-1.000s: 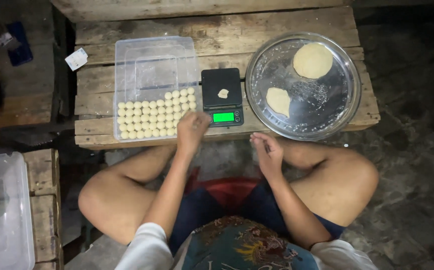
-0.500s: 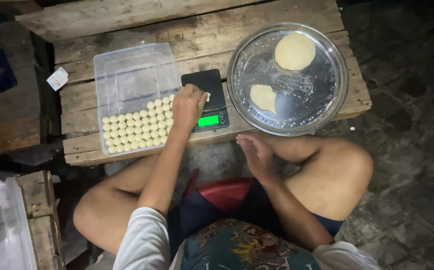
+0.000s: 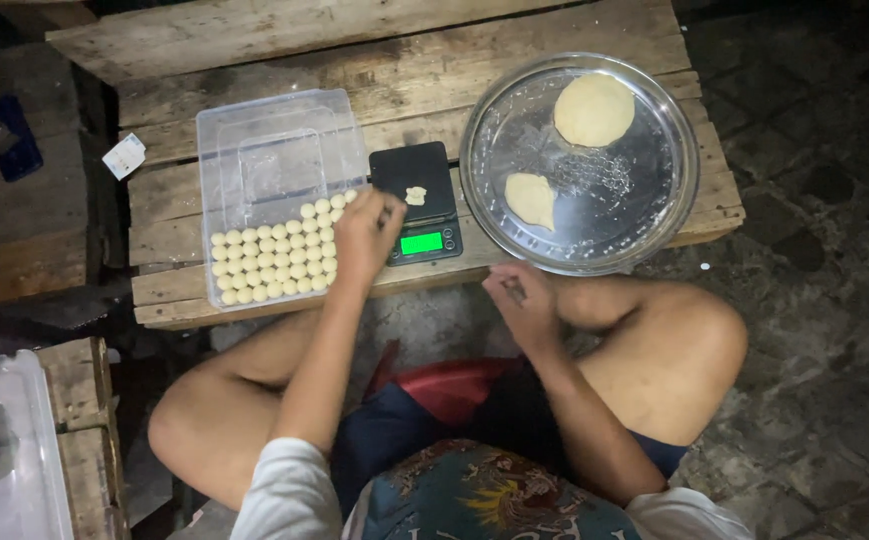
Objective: The person sits at a wooden table and repeatedly takes small pieces of dough from a larger mass on a metal tray. They weigh each piece on a digital scale, adjust the weight by adding or removing small amounts, and then roll the dough into a ball. The finished dough balls are placed into a clear plastic container.
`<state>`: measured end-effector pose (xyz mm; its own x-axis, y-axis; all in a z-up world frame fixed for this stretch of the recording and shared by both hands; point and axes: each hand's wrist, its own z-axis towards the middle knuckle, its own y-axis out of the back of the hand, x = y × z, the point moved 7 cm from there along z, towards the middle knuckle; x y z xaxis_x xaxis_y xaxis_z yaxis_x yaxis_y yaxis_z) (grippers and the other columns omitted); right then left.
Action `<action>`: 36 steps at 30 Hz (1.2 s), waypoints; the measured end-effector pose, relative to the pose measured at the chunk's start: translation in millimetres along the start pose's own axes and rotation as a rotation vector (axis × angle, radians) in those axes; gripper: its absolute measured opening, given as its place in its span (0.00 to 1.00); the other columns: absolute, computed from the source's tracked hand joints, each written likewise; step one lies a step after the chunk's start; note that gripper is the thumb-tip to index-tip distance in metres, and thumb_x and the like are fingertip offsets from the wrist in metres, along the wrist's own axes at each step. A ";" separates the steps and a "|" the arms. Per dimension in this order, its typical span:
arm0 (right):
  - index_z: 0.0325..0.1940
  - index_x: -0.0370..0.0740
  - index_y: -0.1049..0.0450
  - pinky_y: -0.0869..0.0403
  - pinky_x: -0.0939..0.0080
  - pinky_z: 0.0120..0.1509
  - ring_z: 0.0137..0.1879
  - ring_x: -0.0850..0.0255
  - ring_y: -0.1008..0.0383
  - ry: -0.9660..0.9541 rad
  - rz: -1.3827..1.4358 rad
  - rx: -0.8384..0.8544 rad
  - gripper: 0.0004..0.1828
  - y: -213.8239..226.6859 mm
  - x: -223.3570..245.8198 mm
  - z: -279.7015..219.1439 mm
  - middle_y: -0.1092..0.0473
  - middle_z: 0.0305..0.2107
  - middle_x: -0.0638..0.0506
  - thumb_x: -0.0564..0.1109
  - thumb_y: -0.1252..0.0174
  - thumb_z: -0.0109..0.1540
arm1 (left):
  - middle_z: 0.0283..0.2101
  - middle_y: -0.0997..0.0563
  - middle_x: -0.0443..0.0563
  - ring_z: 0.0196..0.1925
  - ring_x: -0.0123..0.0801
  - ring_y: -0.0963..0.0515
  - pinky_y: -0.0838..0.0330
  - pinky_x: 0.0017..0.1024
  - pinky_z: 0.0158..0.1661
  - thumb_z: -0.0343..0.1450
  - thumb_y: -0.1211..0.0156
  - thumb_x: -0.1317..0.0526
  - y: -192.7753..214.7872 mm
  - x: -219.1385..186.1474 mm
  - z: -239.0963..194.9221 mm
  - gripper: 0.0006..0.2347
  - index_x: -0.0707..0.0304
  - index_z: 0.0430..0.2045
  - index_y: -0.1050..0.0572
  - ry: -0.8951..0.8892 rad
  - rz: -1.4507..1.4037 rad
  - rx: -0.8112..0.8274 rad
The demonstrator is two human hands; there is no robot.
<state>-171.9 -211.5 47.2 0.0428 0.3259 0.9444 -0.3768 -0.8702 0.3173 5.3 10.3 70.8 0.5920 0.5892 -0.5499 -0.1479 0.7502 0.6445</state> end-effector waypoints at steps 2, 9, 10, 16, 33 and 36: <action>0.40 0.53 0.21 0.23 0.60 0.48 0.42 0.58 0.19 0.184 -0.388 -0.154 0.13 18.0 -13.5 15.3 0.22 0.33 0.58 0.51 0.24 0.56 | 0.22 0.25 0.42 0.28 0.36 0.20 0.25 0.31 0.33 0.71 0.31 0.55 10.6 -3.9 -35.7 0.12 0.51 0.18 0.25 0.065 0.060 0.027; 0.35 0.46 0.18 0.24 0.47 0.48 0.42 0.44 0.21 0.193 -0.543 -0.118 0.04 62.5 -6.3 59.0 0.23 0.31 0.46 0.44 0.31 0.65 | 0.17 0.27 0.52 0.22 0.45 0.24 0.30 0.35 0.27 0.65 0.32 0.65 30.2 -36.4 -168.5 0.11 0.61 0.14 0.29 0.194 -0.126 0.401; 0.43 0.44 0.18 0.23 0.46 0.50 0.45 0.45 0.21 0.133 -0.710 -0.129 0.08 64.4 -5.1 62.2 0.23 0.34 0.46 0.48 0.30 0.64 | 0.18 0.25 0.54 0.24 0.49 0.22 0.29 0.38 0.27 0.66 0.33 0.62 27.8 -28.8 -183.8 0.10 0.61 0.15 0.28 0.268 -0.150 0.436; 0.52 0.45 0.17 0.23 0.43 0.49 0.46 0.47 0.22 -0.019 -1.055 -0.086 0.19 51.2 -39.0 76.1 0.26 0.36 0.49 0.58 0.30 0.62 | 0.26 0.18 0.55 0.34 0.52 0.16 0.23 0.42 0.33 0.72 0.38 0.60 27.3 -24.3 -186.5 0.07 0.60 0.23 0.20 0.378 -0.148 0.521; 0.46 0.50 0.16 0.22 0.44 0.45 0.40 0.45 0.20 0.023 -0.917 -0.275 0.08 58.0 -79.1 83.5 0.26 0.30 0.49 0.52 0.32 0.65 | 0.45 0.19 0.66 0.52 0.56 0.20 0.29 0.46 0.58 0.76 0.44 0.66 -23.0 -115.3 -145.5 0.11 0.71 0.51 0.22 -0.073 -0.120 0.289; 0.44 0.49 0.16 0.22 0.46 0.45 0.40 0.45 0.21 0.007 -0.913 -0.297 0.09 60.9 -79.7 81.7 0.27 0.30 0.49 0.52 0.32 0.64 | 0.59 0.24 0.67 0.62 0.59 0.25 0.29 0.48 0.60 0.70 0.38 0.65 -50.8 -159.3 -98.1 0.18 0.68 0.55 0.24 -0.219 -0.425 0.202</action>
<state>-122.6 -320.7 -1.7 0.4309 0.8346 0.3430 -0.4203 -0.1507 0.8948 -159.2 -92.2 73.5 0.7219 0.1521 -0.6750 0.2847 0.8238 0.4902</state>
